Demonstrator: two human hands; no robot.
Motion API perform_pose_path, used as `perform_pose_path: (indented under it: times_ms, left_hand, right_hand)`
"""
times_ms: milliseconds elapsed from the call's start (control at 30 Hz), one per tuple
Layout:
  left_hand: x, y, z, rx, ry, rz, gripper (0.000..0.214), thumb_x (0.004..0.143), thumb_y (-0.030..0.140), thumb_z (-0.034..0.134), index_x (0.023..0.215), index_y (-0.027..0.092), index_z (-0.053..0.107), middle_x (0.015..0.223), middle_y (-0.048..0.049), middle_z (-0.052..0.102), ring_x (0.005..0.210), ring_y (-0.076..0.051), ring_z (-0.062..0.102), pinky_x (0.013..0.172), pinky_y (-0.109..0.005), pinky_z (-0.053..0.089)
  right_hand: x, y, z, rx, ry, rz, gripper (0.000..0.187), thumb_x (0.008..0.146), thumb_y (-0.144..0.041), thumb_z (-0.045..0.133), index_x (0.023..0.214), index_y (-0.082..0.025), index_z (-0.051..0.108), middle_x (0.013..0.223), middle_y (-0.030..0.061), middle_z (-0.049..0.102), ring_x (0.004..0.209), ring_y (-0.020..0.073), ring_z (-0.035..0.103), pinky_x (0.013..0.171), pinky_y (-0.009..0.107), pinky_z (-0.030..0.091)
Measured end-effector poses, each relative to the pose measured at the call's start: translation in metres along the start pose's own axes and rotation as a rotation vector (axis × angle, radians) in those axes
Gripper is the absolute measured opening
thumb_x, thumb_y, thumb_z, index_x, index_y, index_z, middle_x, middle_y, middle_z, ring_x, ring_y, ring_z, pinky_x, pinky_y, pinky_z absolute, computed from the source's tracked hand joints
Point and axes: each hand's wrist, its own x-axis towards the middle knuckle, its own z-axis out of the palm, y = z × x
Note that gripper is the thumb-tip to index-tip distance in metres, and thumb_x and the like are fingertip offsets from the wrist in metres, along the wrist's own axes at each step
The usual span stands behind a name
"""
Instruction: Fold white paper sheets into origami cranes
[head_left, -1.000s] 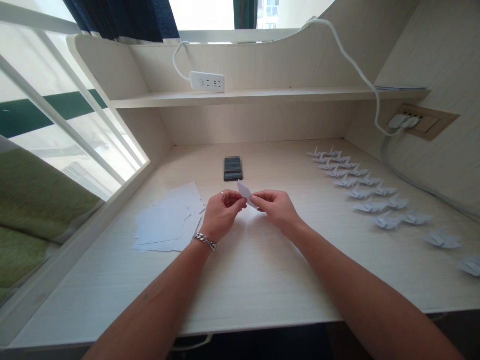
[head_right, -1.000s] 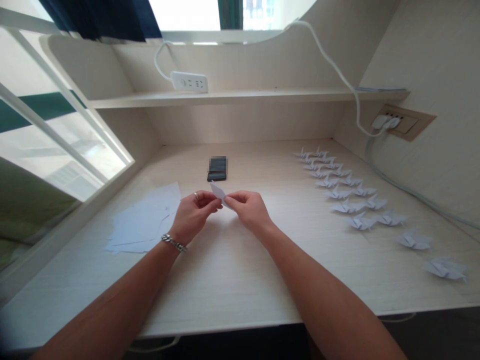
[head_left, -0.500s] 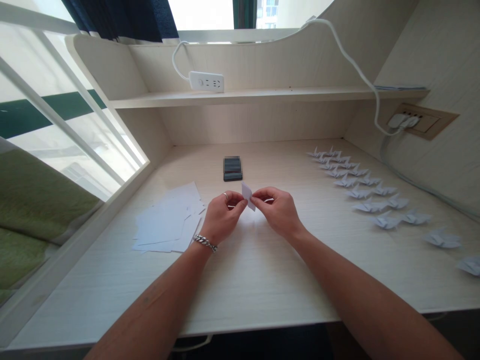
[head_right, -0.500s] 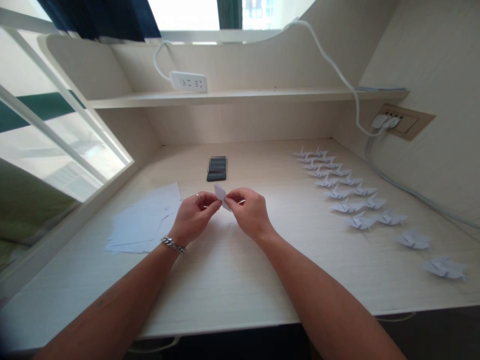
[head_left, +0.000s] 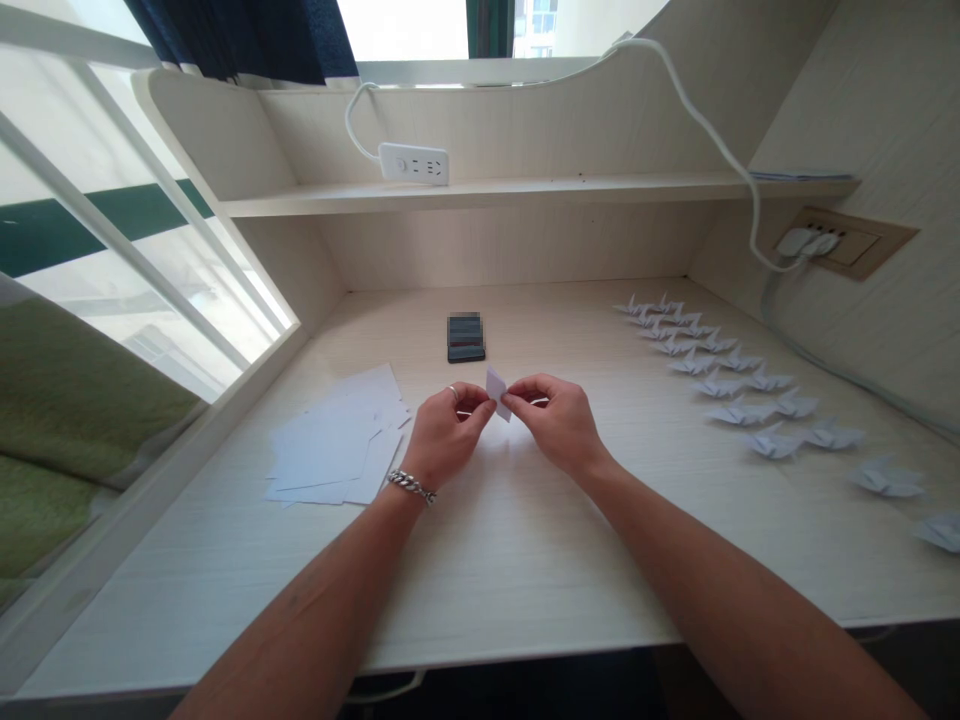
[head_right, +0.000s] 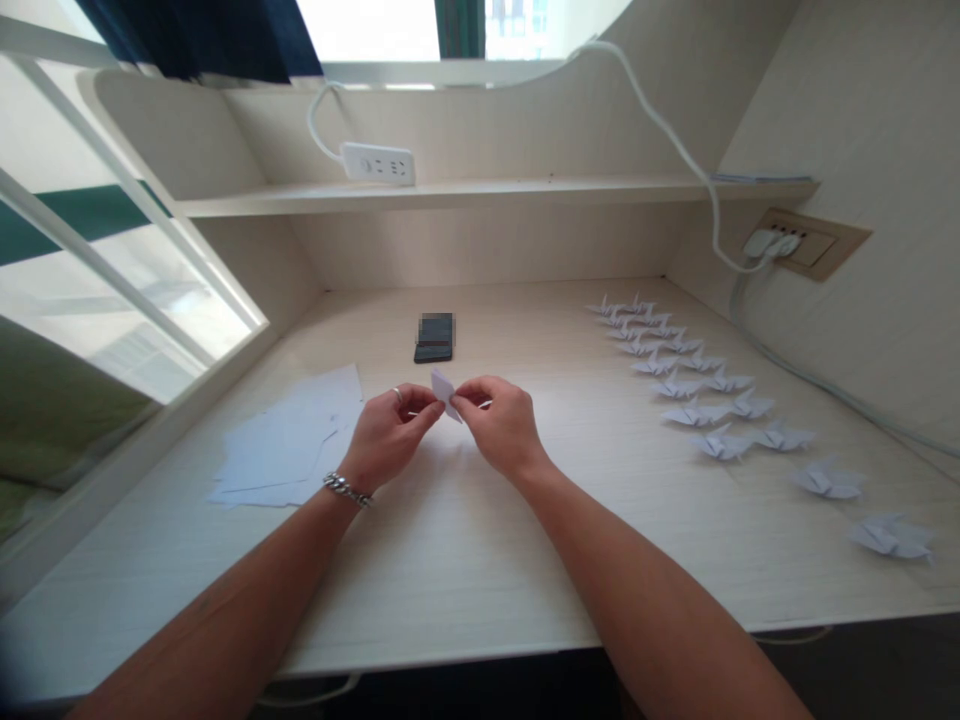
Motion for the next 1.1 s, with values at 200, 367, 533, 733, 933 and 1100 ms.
perform_pose_path:
  times_ms: [200,367,533,733,933,1100]
  left_hand:
    - [-0.001,0.000,0.001,0.009,-0.006,-0.004,0.019,0.079,0.034,0.067,0.082,0.015,0.068,0.080,-0.0068,0.072,0.072,-0.017,0.067,0.066,-0.028,0.053]
    - [-0.003,0.000,0.002,0.023,0.004,0.040,0.015,0.080,0.032,0.066,0.083,0.017,0.066,0.081,-0.0059,0.073,0.074,-0.018,0.068,0.070,-0.029,0.054]
    - [-0.005,-0.001,0.005,0.081,0.064,0.128,0.012,0.081,0.029,0.065,0.086,0.018,0.068,0.081,-0.0048,0.075,0.074,-0.018,0.071,0.073,-0.030,0.056]
    - [-0.007,0.001,0.007,0.203,0.165,0.257,0.009,0.082,0.024,0.064,0.086,0.019,0.070,0.079,-0.0022,0.076,0.069,-0.015,0.071,0.069,-0.026,0.055]
    - [-0.008,-0.001,0.010,0.283,0.241,0.372,0.008,0.082,0.019,0.064,0.086,0.019,0.071,0.079,-0.0023,0.075,0.065,-0.013,0.068,0.067,-0.024,0.054]
    - [-0.007,-0.004,0.012,0.238,0.230,0.475,0.013,0.086,0.019,0.061,0.088,0.020,0.073,0.089,-0.0047,0.073,0.077,-0.014,0.067,0.072,-0.026,0.054]
  right_hand:
    - [0.000,0.000,0.001,-0.028,-0.071,-0.004,0.010,0.075,-0.028,0.068,0.078,-0.018,0.071,0.078,0.0040,0.073,0.073,0.0190,0.067,0.069,0.031,0.053]
    - [-0.003,0.000,0.002,-0.049,-0.068,-0.033,0.010,0.077,-0.027,0.066,0.081,-0.019,0.071,0.079,0.0036,0.074,0.074,0.0190,0.068,0.070,0.031,0.053]
    - [-0.007,-0.002,0.005,-0.052,-0.014,-0.079,0.011,0.079,-0.025,0.065,0.084,-0.020,0.073,0.080,0.0036,0.075,0.075,0.0195,0.070,0.072,0.031,0.053]
    - [-0.010,-0.005,0.009,0.005,0.031,-0.109,0.014,0.080,-0.024,0.065,0.087,-0.020,0.076,0.083,0.0035,0.076,0.077,0.0199,0.071,0.074,0.030,0.054]
    - [-0.011,-0.007,0.009,0.013,0.027,-0.124,0.017,0.082,-0.026,0.063,0.091,-0.021,0.077,0.088,0.0042,0.077,0.080,0.0210,0.071,0.074,0.030,0.054]
    - [-0.006,-0.006,0.009,0.240,0.007,-0.027,0.021,0.076,-0.035,0.072,0.087,-0.017,0.074,0.087,0.0068,0.076,0.082,0.0221,0.070,0.076,0.033,0.055]
